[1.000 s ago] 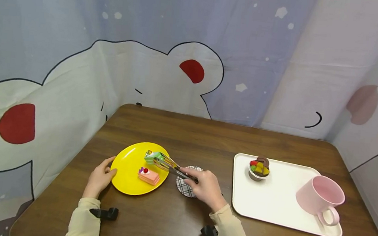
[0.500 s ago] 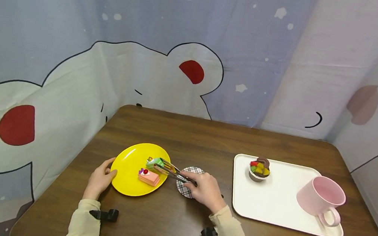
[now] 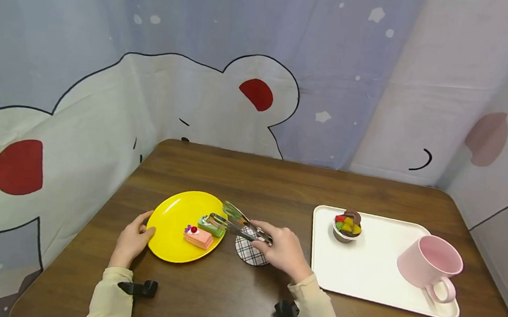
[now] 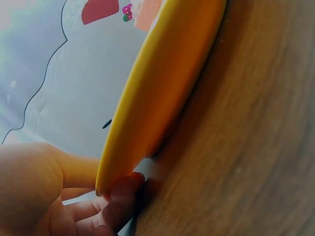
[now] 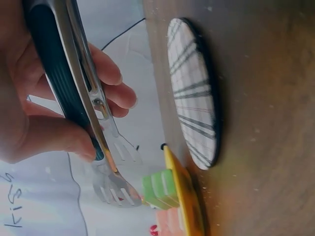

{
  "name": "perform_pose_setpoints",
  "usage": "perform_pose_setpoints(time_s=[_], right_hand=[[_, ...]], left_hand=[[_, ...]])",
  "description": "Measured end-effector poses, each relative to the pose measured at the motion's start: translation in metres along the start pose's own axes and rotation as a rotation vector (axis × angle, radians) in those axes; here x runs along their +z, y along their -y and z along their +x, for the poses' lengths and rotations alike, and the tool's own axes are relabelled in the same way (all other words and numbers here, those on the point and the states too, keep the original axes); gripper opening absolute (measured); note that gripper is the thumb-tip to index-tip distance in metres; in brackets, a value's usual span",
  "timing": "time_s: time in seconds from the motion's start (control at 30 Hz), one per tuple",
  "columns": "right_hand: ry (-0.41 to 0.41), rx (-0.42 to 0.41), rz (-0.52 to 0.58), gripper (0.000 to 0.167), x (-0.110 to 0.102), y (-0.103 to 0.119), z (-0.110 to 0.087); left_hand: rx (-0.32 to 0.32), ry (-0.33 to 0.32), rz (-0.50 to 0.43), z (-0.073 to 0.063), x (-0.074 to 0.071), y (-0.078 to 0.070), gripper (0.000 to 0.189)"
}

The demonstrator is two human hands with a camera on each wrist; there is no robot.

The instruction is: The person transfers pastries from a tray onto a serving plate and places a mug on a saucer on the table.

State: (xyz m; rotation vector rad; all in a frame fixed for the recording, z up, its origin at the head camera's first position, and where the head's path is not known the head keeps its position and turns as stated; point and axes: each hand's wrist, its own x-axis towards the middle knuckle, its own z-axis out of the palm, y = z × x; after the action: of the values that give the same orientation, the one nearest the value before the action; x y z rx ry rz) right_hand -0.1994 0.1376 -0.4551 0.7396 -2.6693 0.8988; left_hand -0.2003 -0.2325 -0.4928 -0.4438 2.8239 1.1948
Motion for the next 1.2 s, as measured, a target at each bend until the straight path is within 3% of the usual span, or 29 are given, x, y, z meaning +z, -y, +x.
perform_pose_setpoints(time_s=[0.37,0.6,0.73,0.97,1.2], right_hand=[[-0.125,-0.003,0.014,0.043,-0.016,-0.012,-0.002],[-0.144,0.037,0.013,0.014,-0.025,-0.020,-0.004],[-0.164,0.052,0.003,0.009,-0.032,-0.023,-0.005],[-0.146,0.097,-0.024,0.008,-0.044,-0.027,-0.013],[-0.068,0.180,-0.036,0.020,-0.057,-0.029,-0.025]], left_hand=[[0.001,0.006,0.009,0.002,0.000,-0.002,0.052],[-0.005,0.009,-0.008,0.000,0.001,-0.001,0.053],[-0.004,0.003,-0.007,0.000,0.000,0.000,0.053],[0.002,0.000,-0.008,0.000,0.002,-0.001,0.053],[0.001,0.005,-0.001,0.001,0.001,0.001,0.053]])
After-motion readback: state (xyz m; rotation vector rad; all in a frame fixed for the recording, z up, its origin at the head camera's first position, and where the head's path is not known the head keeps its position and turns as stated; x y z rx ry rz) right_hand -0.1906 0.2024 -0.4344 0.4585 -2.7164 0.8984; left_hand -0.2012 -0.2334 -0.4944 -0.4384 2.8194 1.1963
